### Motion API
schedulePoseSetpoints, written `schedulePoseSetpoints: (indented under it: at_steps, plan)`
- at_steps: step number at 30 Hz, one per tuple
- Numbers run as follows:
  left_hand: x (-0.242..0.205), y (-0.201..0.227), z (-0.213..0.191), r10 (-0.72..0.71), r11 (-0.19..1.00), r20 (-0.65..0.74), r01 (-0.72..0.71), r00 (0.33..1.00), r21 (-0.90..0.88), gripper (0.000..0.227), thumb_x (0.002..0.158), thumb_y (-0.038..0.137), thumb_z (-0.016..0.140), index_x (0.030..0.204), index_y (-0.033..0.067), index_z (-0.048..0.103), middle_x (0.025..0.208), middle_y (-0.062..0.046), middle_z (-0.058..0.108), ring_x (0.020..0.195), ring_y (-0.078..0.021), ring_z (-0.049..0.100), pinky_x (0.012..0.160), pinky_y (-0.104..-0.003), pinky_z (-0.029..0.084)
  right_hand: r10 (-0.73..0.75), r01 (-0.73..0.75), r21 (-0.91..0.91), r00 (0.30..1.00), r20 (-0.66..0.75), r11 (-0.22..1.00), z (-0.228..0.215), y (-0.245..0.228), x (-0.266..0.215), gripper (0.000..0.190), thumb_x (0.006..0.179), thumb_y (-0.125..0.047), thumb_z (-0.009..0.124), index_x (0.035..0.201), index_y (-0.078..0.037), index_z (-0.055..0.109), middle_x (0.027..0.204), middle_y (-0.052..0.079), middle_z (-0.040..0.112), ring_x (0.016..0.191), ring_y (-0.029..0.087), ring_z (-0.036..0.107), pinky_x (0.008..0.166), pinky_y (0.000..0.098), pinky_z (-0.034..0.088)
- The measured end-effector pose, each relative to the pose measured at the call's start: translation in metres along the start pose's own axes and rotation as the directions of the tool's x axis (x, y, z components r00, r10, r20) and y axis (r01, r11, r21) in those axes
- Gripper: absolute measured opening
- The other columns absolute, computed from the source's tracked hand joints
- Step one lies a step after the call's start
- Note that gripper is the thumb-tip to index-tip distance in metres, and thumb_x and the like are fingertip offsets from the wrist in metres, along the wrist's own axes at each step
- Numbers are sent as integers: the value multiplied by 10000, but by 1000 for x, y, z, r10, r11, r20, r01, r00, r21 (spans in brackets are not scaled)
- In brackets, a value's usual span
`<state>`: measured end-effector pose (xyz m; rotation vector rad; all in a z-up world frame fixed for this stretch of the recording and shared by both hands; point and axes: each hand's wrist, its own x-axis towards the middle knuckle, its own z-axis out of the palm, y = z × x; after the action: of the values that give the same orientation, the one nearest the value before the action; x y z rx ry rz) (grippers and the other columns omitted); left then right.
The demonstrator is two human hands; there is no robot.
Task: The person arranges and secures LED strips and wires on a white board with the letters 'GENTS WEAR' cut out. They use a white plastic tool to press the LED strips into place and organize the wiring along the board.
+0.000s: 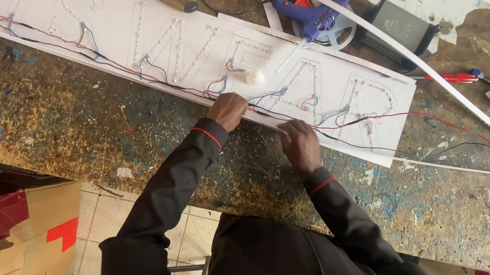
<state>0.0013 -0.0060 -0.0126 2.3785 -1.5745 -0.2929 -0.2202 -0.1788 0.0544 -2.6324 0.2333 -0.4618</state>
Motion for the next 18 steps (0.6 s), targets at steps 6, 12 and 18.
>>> schedulePoseSetpoints:
  at_steps: [6, 12, 18]
  plan:
    - [2, 4, -6, -85, 996, 91, 84, 992, 14, 55, 788, 42, 767, 789, 91, 742, 766, -139, 704, 855, -342, 732, 762, -479, 632, 93, -108, -129, 988, -120, 986, -44, 26, -42, 94, 899, -246, 796, 969, -195, 760, 908, 2, 697, 938, 233, 694, 788, 355, 548]
    - [3, -6, 4, -113, 993, 113, 115, 987, -14, 96, 772, 35, 804, 806, 120, 775, 771, -111, 718, 858, -323, 728, 776, -465, 628, 200, -213, -105, 972, -127, 971, -46, 27, -45, 126, 930, -344, 784, 906, -223, 755, 860, -30, 693, 886, 192, 670, 790, 337, 525]
    - [-5, 4, -10, -76, 997, 13, 76, 997, 22, 101, 764, 38, 782, 790, 116, 723, 805, -109, 699, 893, -314, 698, 793, -463, 609, 269, -287, -119, 952, -149, 951, -59, 4, -38, 214, 971, -400, 749, 897, -200, 762, 817, -20, 692, 864, 180, 664, 789, 324, 525]
